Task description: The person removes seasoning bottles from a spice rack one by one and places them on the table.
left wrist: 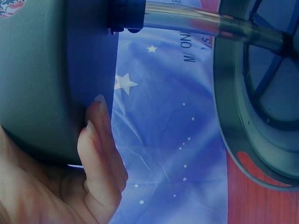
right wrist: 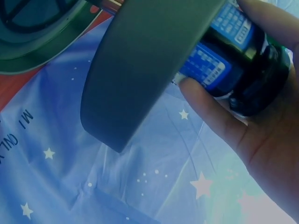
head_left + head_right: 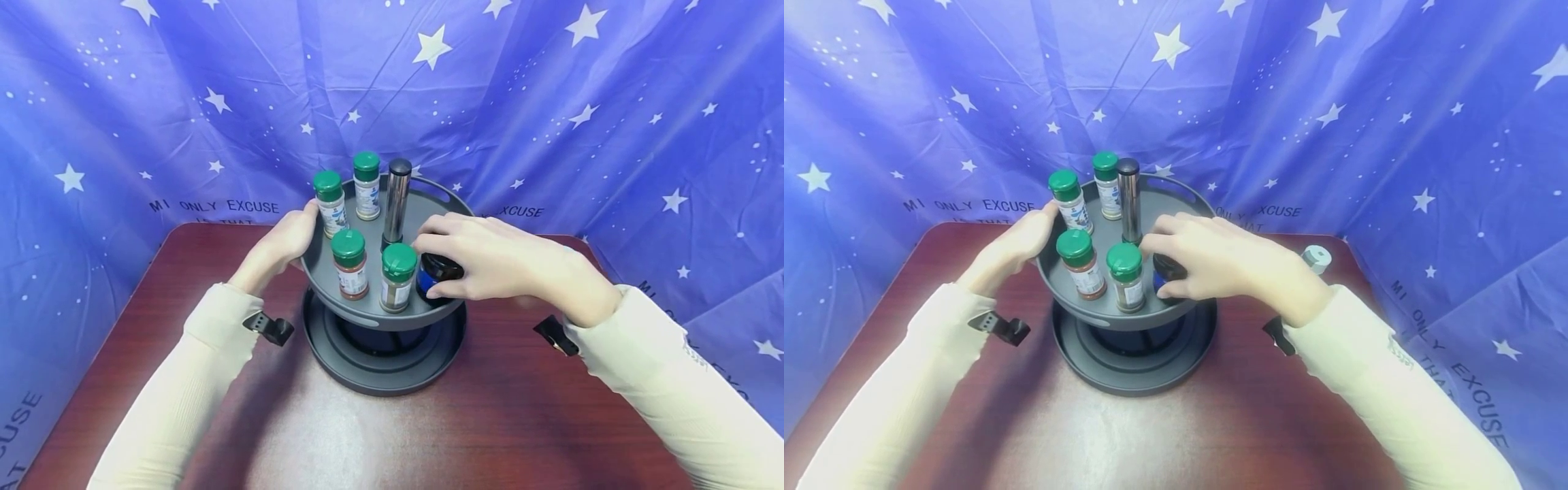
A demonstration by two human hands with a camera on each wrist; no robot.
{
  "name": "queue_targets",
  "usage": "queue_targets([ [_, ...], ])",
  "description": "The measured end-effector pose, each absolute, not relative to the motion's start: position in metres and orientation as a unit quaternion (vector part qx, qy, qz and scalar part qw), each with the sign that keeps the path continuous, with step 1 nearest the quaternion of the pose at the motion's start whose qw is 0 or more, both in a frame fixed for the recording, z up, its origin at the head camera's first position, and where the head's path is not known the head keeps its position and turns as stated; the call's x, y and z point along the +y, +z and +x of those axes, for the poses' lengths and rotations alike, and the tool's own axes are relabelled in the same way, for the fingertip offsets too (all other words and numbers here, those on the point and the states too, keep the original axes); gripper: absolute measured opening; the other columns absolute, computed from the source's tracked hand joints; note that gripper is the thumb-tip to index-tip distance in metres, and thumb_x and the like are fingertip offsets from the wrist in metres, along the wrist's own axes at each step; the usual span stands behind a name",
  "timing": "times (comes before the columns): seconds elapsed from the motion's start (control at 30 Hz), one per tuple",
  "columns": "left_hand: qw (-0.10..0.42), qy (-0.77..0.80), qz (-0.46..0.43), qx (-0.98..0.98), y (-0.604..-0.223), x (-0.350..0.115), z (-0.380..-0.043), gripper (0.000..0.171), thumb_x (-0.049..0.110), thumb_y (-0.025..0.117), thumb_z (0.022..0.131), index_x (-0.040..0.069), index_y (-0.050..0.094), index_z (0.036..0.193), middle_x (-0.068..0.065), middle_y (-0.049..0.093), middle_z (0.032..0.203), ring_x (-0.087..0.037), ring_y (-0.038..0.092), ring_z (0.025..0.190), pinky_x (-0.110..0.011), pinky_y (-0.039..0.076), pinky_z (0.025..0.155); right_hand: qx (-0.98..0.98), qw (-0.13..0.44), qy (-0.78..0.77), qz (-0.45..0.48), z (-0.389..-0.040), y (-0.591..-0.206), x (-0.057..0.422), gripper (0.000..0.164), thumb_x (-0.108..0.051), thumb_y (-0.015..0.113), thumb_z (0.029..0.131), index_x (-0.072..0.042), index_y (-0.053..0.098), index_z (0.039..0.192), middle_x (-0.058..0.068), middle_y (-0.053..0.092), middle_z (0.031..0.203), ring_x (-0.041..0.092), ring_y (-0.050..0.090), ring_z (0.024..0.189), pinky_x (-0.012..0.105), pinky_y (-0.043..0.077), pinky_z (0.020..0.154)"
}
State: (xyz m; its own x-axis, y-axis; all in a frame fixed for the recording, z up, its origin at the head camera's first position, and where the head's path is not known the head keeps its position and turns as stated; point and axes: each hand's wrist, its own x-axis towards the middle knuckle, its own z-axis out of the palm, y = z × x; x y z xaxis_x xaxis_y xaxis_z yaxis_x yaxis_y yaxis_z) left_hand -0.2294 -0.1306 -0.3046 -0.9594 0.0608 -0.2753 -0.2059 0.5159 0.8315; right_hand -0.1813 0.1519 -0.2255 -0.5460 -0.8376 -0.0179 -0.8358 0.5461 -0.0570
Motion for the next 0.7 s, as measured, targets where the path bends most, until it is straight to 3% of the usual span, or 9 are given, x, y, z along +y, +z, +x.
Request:
queue_targets([
  [0.13, 0.135, 0.486, -0.042, 0.863, -0.3039, -0.1305, -0.2303, 0.078, 0.051, 0.005, 0.102, -0.006, 0.055, 0.121, -0.026, 0.058, 0.109, -0.019, 0.061, 0.061, -0.042, 0.061, 0.055, 0.879, 0.025, -0.034, -0.476, -0.1798, -0.2229, 0.1559, 0.048, -0.032, 0.075, 0.082, -0.012, 0.061, 0.123, 0.008, 0.059, 0.118, 0.025, 0.057, 0.106, 0.049, 0.053, 0.087],
  [0.43, 0.138, 0.48, -0.04, 0.865, -0.304, -0.1302, -0.2298, 0.079, 0.051, 0.004, 0.102, -0.007, 0.053, 0.123, -0.027, 0.056, 0.111, -0.019, 0.061, 0.061, -0.039, 0.061, 0.053, 0.873, 0.011, -0.064, -0.484, -0.1819, -0.2243, 0.1578, 0.031, -0.029, 0.077, 0.08, -0.016, 0.065, 0.106, 0.004, 0.06, 0.101, 0.021, 0.06, 0.084, 0.041, 0.054, 0.073],
  [0.7, 0.14, 0.479, -0.038, 0.866, -0.3044, -0.1304, -0.2297, 0.079, 0.05, 0.004, 0.102, -0.008, 0.053, 0.123, -0.027, 0.056, 0.109, -0.018, 0.061, 0.059, -0.04, 0.061, 0.053, 0.87, 0.004, -0.07, -0.489, -0.1815, -0.2229, 0.162, 0.03, -0.031, 0.076, 0.081, -0.018, 0.065, 0.106, 0.002, 0.059, 0.099, 0.017, 0.058, 0.081, 0.037, 0.054, 0.07],
])
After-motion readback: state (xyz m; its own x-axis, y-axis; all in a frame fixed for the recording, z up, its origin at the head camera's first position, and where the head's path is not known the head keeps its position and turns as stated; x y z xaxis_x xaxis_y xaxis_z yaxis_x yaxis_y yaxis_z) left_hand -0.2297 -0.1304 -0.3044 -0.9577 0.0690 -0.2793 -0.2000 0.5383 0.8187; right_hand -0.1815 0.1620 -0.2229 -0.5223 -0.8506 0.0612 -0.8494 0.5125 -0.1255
